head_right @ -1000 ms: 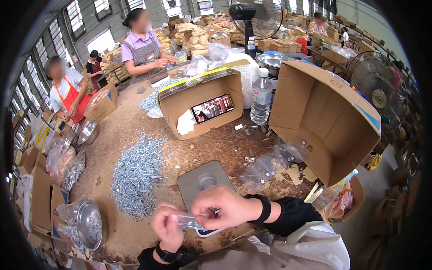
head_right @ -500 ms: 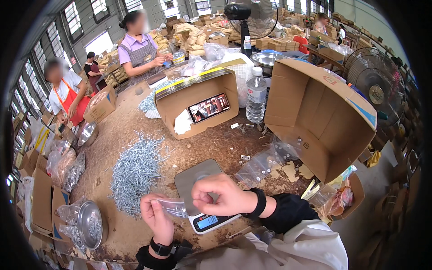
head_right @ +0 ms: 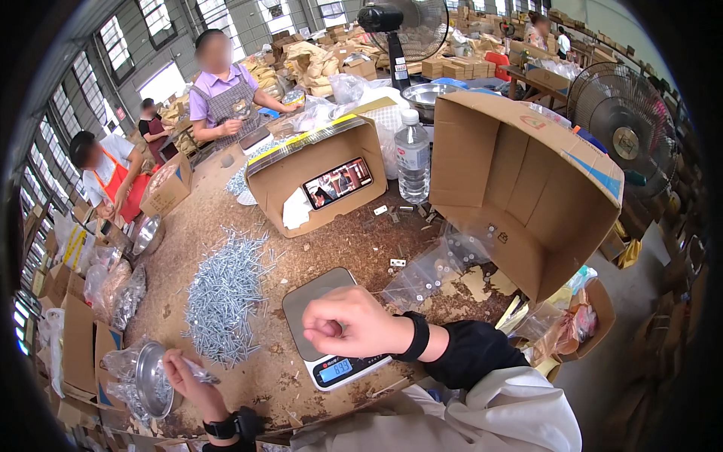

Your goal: The person weighs small metal nails on a digital scale, placing them into small plastic bags. They repeatedly pick up nails from a pile on the table, place them on the scale, and transfer them into bags, occasionally adjusting the quantity to reach a target weight.

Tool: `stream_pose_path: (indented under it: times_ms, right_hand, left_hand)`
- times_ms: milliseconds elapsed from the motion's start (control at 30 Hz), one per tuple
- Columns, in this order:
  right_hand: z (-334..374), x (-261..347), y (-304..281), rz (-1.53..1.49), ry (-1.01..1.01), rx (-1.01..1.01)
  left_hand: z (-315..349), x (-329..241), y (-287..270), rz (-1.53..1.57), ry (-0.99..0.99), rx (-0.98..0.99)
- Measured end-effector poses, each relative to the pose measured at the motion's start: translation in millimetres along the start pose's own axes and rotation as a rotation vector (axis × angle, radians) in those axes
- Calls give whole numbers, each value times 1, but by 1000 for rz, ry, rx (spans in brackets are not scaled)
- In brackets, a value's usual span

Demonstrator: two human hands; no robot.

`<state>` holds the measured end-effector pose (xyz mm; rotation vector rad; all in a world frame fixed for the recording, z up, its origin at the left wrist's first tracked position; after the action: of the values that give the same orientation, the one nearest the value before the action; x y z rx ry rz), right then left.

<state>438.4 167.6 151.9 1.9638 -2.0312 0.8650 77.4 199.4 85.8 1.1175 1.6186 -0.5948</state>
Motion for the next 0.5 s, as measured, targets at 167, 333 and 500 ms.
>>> stream_pose_path:
  times_ms: [167,333,500]
  right_hand:
    - [-1,-3,-9,33,-3,-40]
    - [-1,-5,-27,27,28,-133]
    - [0,-4,-33,50,23,-160]
  left_hand:
    - [-41,-8,-81,-255,218,-125]
    - [-90,-34,-132,-563,311,-138]
    - [-123,-40,-171,-566,293,-172]
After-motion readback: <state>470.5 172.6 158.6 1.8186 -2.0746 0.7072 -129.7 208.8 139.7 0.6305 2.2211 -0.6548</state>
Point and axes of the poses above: each hand's wrist, its own z-axis away from the middle knuckle, its own y-axis out of the palm, x = y × z, the point moved 10 cm from there along -z, towards the middle knuckle, and after that the axes turned 8 degrees about -y, right-handed, at the moved point
